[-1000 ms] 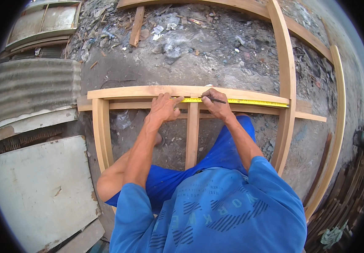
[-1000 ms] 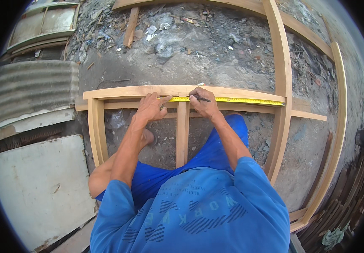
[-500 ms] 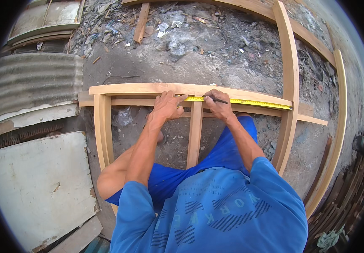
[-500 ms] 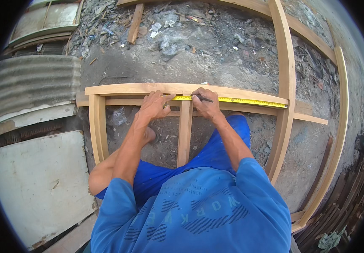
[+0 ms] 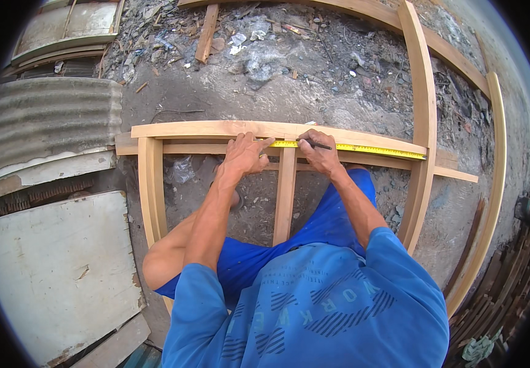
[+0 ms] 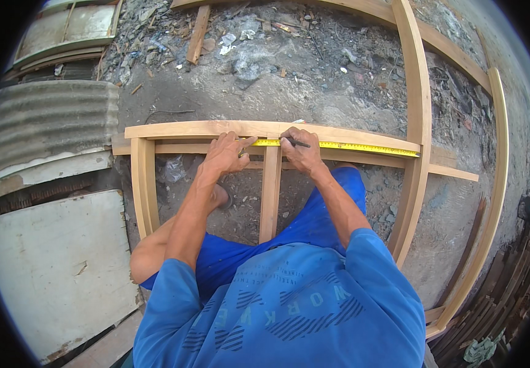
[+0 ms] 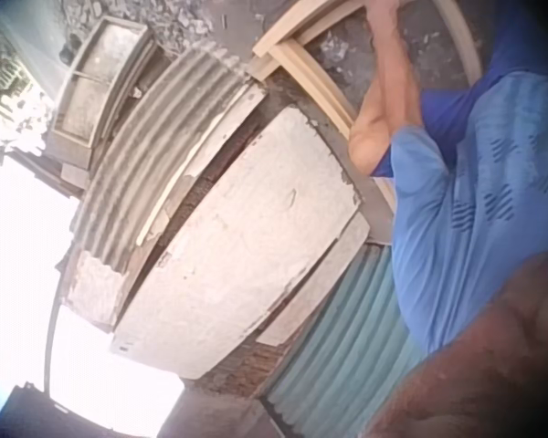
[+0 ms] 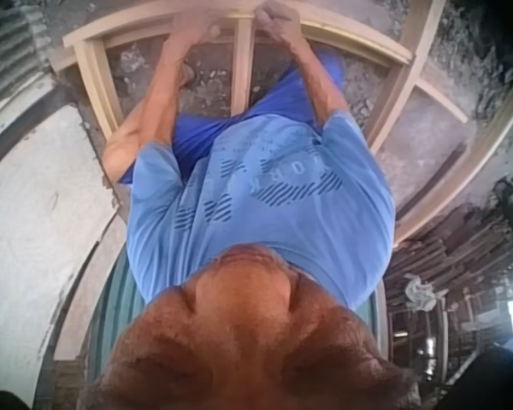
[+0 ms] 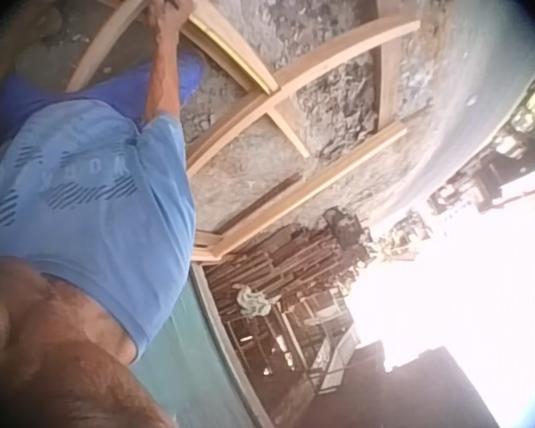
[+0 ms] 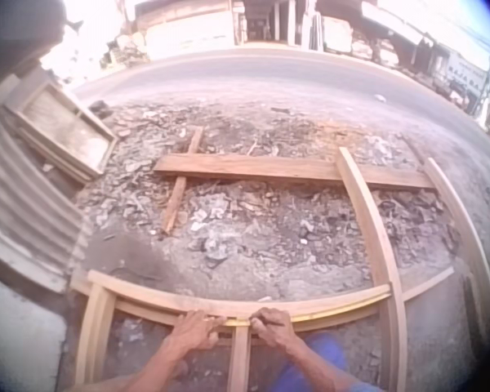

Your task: The person measures and marks a wooden frame assembly using a tape measure, a speed square, and a pencil. The person uses the speed square to draw straight lines across the wood members and extends the tape measure to verify dimensions.

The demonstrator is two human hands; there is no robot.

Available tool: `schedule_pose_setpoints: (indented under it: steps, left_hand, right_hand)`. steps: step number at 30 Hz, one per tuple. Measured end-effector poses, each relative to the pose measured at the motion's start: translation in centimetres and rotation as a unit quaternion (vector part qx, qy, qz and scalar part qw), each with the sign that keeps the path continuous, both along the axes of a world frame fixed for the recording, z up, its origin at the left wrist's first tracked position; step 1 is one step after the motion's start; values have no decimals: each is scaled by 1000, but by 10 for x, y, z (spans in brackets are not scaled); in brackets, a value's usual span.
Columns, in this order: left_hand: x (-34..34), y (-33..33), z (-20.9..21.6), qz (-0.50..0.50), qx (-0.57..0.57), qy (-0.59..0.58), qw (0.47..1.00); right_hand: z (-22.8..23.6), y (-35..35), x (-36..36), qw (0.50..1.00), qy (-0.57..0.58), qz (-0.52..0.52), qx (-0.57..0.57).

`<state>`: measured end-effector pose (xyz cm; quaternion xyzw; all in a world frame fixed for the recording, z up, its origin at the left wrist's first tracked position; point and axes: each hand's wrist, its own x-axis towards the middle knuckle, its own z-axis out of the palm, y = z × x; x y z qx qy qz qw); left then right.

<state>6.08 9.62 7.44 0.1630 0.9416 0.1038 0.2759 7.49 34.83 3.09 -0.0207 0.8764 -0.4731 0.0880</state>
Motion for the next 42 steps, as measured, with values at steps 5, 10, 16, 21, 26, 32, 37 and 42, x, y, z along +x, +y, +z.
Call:
schedule_pose_setpoints:
  steps: [5, 10, 16, 21, 26, 32, 37, 42]
  left_hand:
    - [-1, 1, 0, 1, 0, -9, 1000]
    - [1, 0, 0, 2, -3, 3, 1000]
    - [-2, -3, 1, -1, 26, -8, 1000]
    - [-2, -4, 4, -4, 40, 8, 999]
    - [-4, -2, -1, 18, 31, 5, 999]
    - [-7, -1, 2, 16, 24, -12, 1000]
    - [-6, -1, 2, 15, 23, -12, 1000]
    - [-8, -4, -2, 8, 24, -20, 999]
  right_hand:
    - [-4, 3, 0, 1000, -5, 6, -12]
    - [-3, 1, 3, 995, -46, -33, -85]
    - [-2, 8, 3, 972, -37, -122, -196]
    - [24, 40, 26, 973, -29, -164, -160]
    - [18, 63, 56, 986, 17, -139, -88]
    - [28, 65, 55, 989, 30, -127, -68]
    - [28, 58, 49, 989, 27, -128, -74]
    - [26, 54, 50, 991, 20, -109, -72]
